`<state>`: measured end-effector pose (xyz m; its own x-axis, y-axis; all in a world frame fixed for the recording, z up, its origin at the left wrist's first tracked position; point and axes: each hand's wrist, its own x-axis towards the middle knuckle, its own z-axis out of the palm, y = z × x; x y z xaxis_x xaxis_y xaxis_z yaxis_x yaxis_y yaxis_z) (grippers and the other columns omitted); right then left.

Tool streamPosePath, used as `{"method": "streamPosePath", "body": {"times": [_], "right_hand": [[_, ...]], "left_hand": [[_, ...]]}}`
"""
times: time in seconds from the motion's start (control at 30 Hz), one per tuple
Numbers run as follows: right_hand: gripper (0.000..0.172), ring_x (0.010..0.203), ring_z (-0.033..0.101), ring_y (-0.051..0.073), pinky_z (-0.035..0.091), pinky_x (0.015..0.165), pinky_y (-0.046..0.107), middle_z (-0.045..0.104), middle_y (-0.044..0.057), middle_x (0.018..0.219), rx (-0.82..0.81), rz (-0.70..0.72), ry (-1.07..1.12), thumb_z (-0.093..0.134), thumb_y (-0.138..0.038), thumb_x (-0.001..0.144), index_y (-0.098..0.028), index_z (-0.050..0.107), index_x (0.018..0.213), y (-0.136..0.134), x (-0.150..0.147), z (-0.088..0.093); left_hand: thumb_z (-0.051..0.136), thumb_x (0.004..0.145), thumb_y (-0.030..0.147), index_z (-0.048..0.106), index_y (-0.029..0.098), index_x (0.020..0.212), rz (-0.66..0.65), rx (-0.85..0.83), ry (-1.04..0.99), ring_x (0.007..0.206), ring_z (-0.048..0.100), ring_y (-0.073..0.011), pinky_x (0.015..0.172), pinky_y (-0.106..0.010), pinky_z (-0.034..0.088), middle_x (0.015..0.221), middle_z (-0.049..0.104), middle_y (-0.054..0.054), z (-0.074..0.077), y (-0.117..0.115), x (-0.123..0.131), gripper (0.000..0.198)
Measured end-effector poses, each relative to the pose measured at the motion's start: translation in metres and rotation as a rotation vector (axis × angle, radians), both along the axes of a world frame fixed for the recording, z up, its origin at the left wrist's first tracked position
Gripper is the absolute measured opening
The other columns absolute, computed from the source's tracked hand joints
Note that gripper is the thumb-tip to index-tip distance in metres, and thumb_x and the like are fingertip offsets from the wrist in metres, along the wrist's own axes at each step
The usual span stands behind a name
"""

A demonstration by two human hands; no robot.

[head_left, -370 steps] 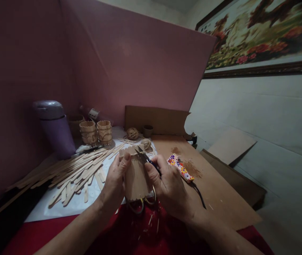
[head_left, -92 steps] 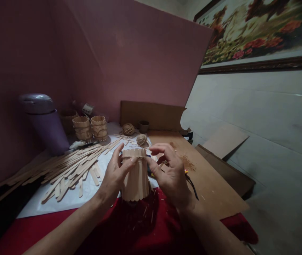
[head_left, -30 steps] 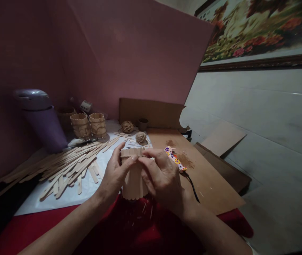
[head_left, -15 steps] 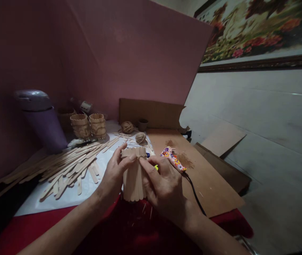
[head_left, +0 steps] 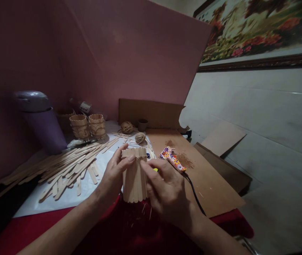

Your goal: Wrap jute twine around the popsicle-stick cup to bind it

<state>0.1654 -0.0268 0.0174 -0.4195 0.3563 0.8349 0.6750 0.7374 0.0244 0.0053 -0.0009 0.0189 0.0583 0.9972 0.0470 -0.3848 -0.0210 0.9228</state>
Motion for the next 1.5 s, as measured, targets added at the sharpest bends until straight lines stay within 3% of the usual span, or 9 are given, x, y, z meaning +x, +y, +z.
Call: {"method": "streamPosePath", "body": {"times": [0.07,0.2,0.3,0.5,0.67,0.8,0.9,1.13,1.5], "right_hand": [[0.03,0.1,0.057,0.022,0.05,0.086,0.036,0.061,0.012,0.105,-0.037,-0.139,0.083,0.044,-0.011,0.09,-0.012,0.057,0.116,0.008,0.013,-0.003],[0.031,0.094,0.057,0.032,0.047,0.077,0.045,0.061,0.02,0.106,-0.332,-0.711,-0.095,0.053,-0.031,0.089,-0.009,0.06,0.11,0.039,0.047,-0.016],[0.036,0.094,0.058,0.035,0.044,0.075,0.042,0.062,0.023,0.1,-0.59,-0.824,-0.225,0.056,-0.037,0.088,-0.006,0.061,0.106,0.061,0.067,-0.027],[0.031,0.091,0.059,0.028,0.041,0.077,0.036,0.064,0.019,0.097,-0.734,-0.685,-0.115,0.045,-0.035,0.093,-0.011,0.063,0.102,0.076,0.079,-0.034],[0.031,0.079,0.058,0.019,0.042,0.067,0.028,0.063,0.009,0.087,-0.786,-0.572,0.035,0.036,-0.034,0.095,-0.017,0.06,0.104,0.073,0.092,-0.028],[0.03,0.051,0.041,0.011,0.033,0.047,0.022,0.047,-0.003,0.063,-1.084,-0.082,0.634,0.051,-0.048,0.085,-0.018,0.055,0.086,0.05,0.09,-0.011],[0.031,0.047,0.032,0.006,0.026,0.043,0.018,0.039,-0.007,0.06,-1.309,0.213,0.946,0.068,-0.045,0.075,-0.019,0.053,0.082,0.018,0.075,0.009],[0.041,0.05,0.043,0.007,0.035,0.045,0.02,0.053,-0.001,0.064,-1.446,0.167,0.773,0.061,-0.058,0.082,-0.017,0.057,0.075,-0.035,0.048,0.019],[0.037,0.048,0.043,0.009,0.035,0.044,0.022,0.048,-0.003,0.055,-1.324,0.184,0.627,0.057,-0.051,0.087,-0.019,0.057,0.071,-0.034,0.04,0.011]], "left_hand": [[0.067,0.076,0.037,0.041,0.021,0.136,-0.006,-0.013,0.002,0.106,0.058,-0.0297,0.08,-0.036,0.047,0.121,0.059,-0.011,0.003,-0.001,0.0,0.067],[0.064,0.078,0.032,0.041,0.024,0.135,-0.018,-0.073,-0.044,0.093,0.062,-0.0245,0.072,-0.033,0.052,0.117,0.061,-0.009,0.009,-0.004,-0.002,0.063],[0.061,0.08,0.032,0.044,0.025,0.132,-0.077,-0.14,-0.13,0.079,0.065,-0.0221,0.066,-0.035,0.055,0.105,0.065,-0.007,0.011,-0.005,-0.002,0.056],[0.058,0.082,0.047,0.059,0.013,0.111,-0.222,-0.4,-0.229,0.06,0.066,-0.0234,0.058,-0.037,0.055,0.074,0.068,-0.01,0.011,0.0,-0.003,0.045],[0.06,0.08,0.041,0.06,0.009,0.097,-0.293,-0.49,-0.205,0.057,0.065,-0.0241,0.057,-0.038,0.055,0.067,0.067,-0.012,0.009,0.0,-0.003,0.036],[0.059,0.079,0.036,0.057,0.012,0.101,-0.31,-0.407,-0.167,0.058,0.064,-0.0241,0.057,-0.039,0.055,0.069,0.065,-0.008,0.009,-0.004,-0.003,0.033],[0.061,0.077,0.031,0.051,0.017,0.111,-0.271,-0.28,-0.12,0.062,0.063,-0.0229,0.058,-0.039,0.054,0.078,0.064,-0.006,0.01,-0.007,-0.001,0.038],[0.065,0.073,0.027,0.039,0.024,0.135,-0.128,-0.142,-0.053,0.078,0.064,-0.0243,0.066,-0.038,0.053,0.105,0.064,-0.01,0.003,-0.008,0.002,0.067],[0.066,0.073,0.031,0.041,0.025,0.136,-0.059,-0.12,0.086,0.082,0.063,-0.0245,0.069,-0.035,0.049,0.107,0.063,-0.01,-0.002,-0.006,0.001,0.068]]}}
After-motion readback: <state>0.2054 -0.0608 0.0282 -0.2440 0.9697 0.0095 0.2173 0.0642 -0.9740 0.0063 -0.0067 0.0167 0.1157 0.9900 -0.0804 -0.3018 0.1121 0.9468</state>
